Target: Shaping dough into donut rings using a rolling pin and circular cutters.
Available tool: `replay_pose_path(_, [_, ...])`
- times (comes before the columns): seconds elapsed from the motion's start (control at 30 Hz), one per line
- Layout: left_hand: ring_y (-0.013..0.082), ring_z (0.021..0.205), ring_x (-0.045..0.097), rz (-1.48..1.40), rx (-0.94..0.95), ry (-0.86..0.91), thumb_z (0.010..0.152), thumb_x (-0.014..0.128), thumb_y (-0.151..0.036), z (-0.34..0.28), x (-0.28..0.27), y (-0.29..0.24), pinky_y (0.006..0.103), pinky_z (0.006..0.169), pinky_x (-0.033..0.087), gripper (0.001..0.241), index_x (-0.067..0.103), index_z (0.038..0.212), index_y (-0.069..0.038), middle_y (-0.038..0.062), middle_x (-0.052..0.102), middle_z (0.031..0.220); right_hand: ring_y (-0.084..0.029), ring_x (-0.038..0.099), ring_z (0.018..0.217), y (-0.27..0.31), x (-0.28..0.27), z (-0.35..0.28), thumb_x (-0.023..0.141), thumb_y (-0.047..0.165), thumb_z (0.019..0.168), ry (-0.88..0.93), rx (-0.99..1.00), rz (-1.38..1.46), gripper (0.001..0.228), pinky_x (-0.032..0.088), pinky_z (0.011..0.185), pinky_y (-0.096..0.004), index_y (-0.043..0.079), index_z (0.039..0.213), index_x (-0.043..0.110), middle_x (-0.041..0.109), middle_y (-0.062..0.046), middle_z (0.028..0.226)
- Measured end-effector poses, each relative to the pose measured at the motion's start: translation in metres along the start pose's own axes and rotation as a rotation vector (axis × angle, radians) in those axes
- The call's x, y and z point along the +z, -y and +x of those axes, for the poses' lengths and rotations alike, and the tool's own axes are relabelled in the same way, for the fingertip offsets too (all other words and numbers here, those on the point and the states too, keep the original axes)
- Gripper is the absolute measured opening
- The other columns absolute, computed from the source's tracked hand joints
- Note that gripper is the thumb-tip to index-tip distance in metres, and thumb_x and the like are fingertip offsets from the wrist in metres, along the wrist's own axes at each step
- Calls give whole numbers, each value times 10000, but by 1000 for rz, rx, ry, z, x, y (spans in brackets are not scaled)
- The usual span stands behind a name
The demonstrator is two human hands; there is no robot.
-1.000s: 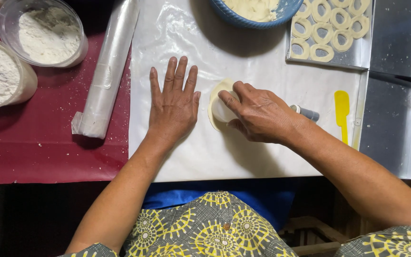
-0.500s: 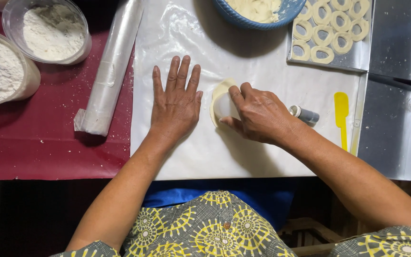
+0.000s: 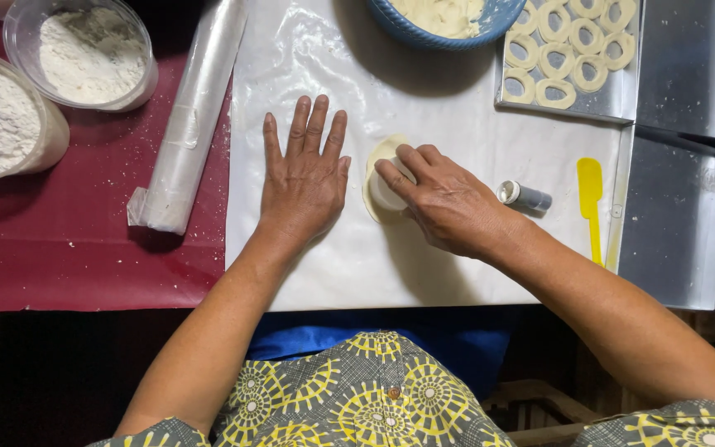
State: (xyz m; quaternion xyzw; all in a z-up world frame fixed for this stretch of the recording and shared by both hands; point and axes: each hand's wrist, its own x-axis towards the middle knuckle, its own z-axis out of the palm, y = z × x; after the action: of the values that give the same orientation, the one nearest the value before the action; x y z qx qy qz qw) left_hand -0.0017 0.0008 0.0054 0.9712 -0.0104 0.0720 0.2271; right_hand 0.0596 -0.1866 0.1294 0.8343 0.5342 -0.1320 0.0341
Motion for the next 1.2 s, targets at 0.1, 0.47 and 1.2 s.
replay_pose_path(0.1, [285, 1586, 43, -12, -3, -7, 1083, 412, -339, -2, 3, 2, 612, 1248, -39, 600, 319, 1621, -91, 153, 167, 1706, -350, 560, 1258, -17, 28, -9, 650, -45, 655, -208, -170, -202, 797, 464, 1066, -403, 64, 1431, 508, 566, -229, 1390])
replay_pose_path(0.47, [283, 1584, 37, 6, -13, -11, 1080, 391, -347, -1, 4, 1, 607, 1245, -41, 598, 319, 1617, -94, 149, 168, 1705, -347, 620, 1094, 17, -17, 7, 717, 396, 985, 295, 408, 72, 756, 555, 926, -423, -8, 1535, 392, 563, -236, 1216])
replay_pose_path(1.2, [289, 1580, 55, 25, -3, -27, 1077, 385, -348, -2, 5, 1, 604, 1244, -41, 590, 341, 1606, -89, 154, 189, 1696, -362, 594, 1042, 22, -4, 3, 745, 336, 935, 96, 417, 125, 608, 500, 933, -469, -19, 1358, 493, 577, -213, 1117])
